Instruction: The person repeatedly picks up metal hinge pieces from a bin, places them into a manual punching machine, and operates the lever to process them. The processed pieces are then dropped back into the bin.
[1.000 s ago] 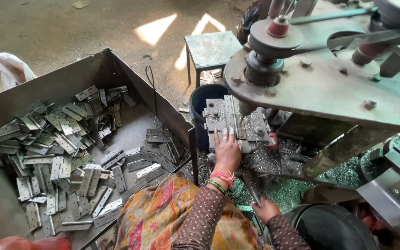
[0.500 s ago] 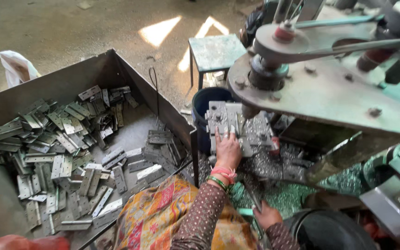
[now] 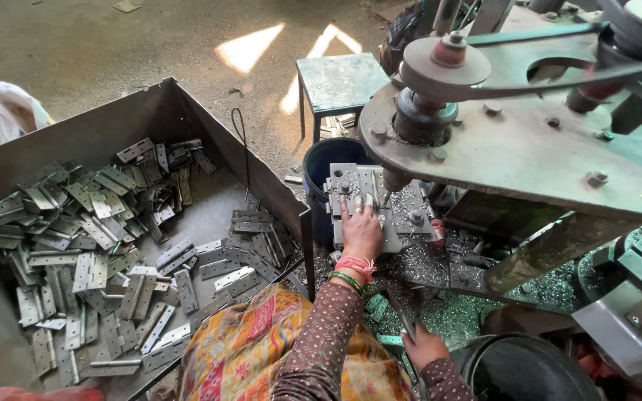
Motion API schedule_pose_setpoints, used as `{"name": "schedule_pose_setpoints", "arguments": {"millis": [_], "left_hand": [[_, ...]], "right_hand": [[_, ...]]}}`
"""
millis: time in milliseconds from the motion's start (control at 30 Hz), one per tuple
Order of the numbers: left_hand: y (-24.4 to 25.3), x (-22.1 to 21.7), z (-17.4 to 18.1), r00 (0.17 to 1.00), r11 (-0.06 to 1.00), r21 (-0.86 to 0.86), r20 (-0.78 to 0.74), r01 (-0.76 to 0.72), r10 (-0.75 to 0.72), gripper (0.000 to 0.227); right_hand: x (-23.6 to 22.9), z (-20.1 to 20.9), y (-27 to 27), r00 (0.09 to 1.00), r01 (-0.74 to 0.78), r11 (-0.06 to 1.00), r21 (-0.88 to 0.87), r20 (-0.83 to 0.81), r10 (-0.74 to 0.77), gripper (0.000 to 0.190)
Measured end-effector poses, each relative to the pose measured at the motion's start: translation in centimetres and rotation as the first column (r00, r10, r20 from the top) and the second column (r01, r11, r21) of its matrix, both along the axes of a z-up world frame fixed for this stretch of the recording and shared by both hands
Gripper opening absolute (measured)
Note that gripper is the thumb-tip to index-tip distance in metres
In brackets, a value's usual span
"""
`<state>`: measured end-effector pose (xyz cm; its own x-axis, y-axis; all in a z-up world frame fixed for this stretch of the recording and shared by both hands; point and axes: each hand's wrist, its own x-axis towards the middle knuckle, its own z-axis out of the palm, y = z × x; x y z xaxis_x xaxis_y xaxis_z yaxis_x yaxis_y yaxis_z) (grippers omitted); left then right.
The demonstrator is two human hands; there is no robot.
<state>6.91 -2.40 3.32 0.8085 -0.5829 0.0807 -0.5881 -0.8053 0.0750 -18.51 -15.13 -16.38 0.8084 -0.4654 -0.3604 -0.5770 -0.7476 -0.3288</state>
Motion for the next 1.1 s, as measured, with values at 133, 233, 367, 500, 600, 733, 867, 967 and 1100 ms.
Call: {"name": "schedule_pose_setpoints", "arguments": {"millis": [133, 233, 367, 500, 600, 733, 867, 967, 1100], "left_hand": [[0.9, -0.1, 0.0, 0.999, 0.999, 0.032, -0.022, 0.024, -0.023, 0.038], [1.5, -1.3, -0.1, 0.999, 0.998, -0.050, -0.024, 0.036, -0.037, 0.037], [3.3, -7.7, -1.2, 0.979, 0.991, -0.081, 0.182, 0.111, -0.094, 0.032], [5.3, -11.9, -1.9, 0.899, 0.957, -0.265, 0.438, 0.120, 0.008, 0.039], [6.3, -11.7, -1.7, 0.856, 0.888, -0.362, 0.513, 0.283, -0.064, 0.032], [5.8, -9.2, 0.6, 0.898, 0.751, -0.539, 0.408, 0.381, -0.163, 0.014], [5.0, -7.6, 1.8, 0.877, 0.736, -0.576, 0.478, 0.355, -0.049, 0.010], [4.1, -6.2, 1.4, 0.851, 0.885, -0.357, 0.519, 0.300, -0.080, 0.020], [3.7, -5.2, -0.4, 0.929, 0.975, -0.157, 0.360, 0.157, -0.091, 0.052]], "right_hand": [[1.0, 2.8, -0.3, 0.997, -0.072, 0.985, 0.158, 0.003, 0.073, 0.041], [3.0, 8.5, -1.0, 0.982, 0.003, 0.992, 0.129, -0.187, 0.021, 0.047], [3.7, 14.2, 0.7, 0.991, -0.016, 1.000, -0.012, 0.133, 0.018, 0.044], [3.5, 15.9, 1.9, 0.952, -0.016, 0.998, -0.054, 0.306, 0.031, 0.042], [2.2, 15.5, 2.2, 0.944, 0.009, 0.999, -0.041, 0.329, 0.005, 0.043], [3.5, 15.9, 1.5, 0.940, 0.019, 1.000, -0.005, 0.340, -0.016, 0.049], [3.3, 15.4, 1.9, 0.953, 0.046, 0.999, -0.024, 0.300, -0.037, 0.051], [3.1, 15.2, 1.8, 0.948, 0.026, 0.996, -0.079, 0.318, 0.000, 0.049], [3.4, 15.3, 1.5, 0.975, 0.019, 0.999, -0.044, 0.222, -0.008, 0.050]]}}
